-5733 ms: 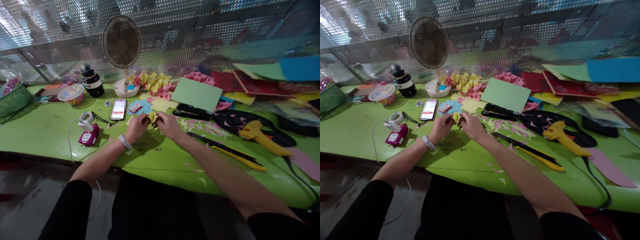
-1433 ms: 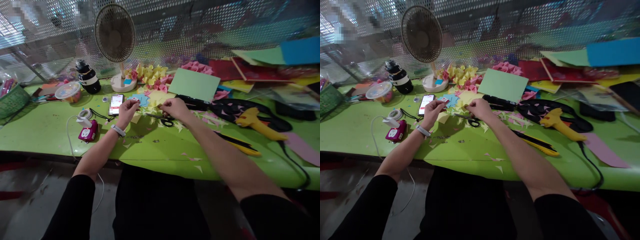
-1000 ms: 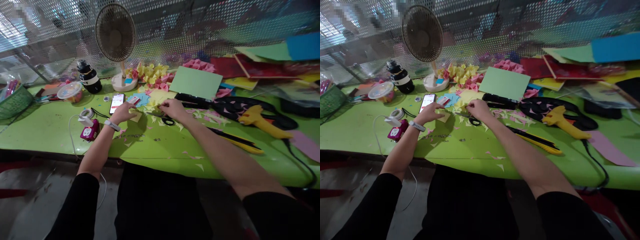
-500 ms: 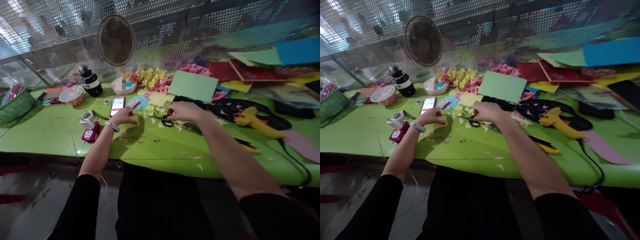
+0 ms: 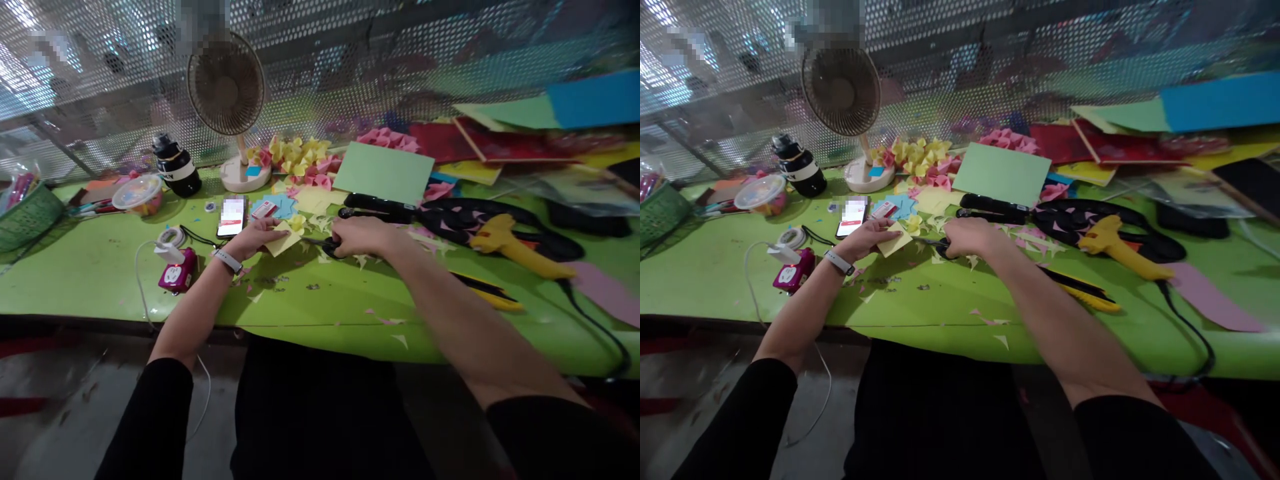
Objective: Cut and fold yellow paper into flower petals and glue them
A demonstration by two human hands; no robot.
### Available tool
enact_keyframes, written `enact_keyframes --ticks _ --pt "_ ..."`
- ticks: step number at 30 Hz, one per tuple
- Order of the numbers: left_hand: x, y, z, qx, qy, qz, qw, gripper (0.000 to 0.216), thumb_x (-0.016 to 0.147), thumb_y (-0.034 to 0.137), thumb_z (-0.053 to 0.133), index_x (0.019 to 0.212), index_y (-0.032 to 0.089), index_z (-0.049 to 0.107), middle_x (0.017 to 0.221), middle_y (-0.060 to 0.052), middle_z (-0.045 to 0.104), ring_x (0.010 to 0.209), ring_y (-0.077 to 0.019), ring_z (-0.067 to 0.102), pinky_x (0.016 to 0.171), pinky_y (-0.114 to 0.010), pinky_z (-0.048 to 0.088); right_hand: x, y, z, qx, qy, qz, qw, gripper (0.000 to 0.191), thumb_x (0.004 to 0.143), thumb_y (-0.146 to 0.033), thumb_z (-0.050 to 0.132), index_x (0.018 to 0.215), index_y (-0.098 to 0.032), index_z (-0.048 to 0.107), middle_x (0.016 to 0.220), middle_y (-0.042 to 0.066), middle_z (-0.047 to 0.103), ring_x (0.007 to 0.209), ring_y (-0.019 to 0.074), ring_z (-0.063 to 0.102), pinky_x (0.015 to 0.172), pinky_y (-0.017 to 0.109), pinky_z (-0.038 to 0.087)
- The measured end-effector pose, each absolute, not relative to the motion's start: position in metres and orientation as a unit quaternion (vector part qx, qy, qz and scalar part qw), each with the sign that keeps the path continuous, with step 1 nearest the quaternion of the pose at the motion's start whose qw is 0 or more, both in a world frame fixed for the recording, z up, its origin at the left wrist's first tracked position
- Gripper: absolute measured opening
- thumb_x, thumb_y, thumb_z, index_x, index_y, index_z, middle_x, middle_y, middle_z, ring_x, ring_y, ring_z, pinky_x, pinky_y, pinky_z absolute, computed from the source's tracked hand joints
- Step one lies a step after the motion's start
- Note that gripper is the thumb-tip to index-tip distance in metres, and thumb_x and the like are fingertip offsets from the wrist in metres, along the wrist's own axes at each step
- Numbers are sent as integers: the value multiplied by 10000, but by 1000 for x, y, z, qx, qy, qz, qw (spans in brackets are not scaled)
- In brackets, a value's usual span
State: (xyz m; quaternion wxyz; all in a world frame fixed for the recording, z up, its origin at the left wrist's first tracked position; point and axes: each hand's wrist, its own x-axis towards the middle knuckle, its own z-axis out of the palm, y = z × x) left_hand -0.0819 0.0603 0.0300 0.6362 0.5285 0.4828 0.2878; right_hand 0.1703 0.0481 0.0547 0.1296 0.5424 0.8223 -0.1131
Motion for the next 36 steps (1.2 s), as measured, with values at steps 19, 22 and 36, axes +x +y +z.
enact_keyframes --ticks 19,22,36 --pt "-72 52 30 442 444 385 678 289 679 148 882 919 96 730 874 -83 749 719 -120 684 662 -246 546 180 51 49 524 628 -518 -252 534 620 -587 867 859 -188 604 856 91 738 645 174 687 524 268 469" --pt "-72 51 31 437 453 390 672 265 692 167 880 901 94 735 873 -79 745 718 -111 669 676 -252 537 185 42 37 520 608 -552 -237 603 583 -651 863 876 -193 602 846 71 721 600 145 646 508 264 447" --pt "-69 43 32 482 443 344 673 321 697 231 882 958 86 765 965 -127 757 772 -134 674 717 -267 535 194 16 38 467 660 -570 -147 530 717 -636 769 972 -188 643 957 86 688 753 172 623 664 328 517"
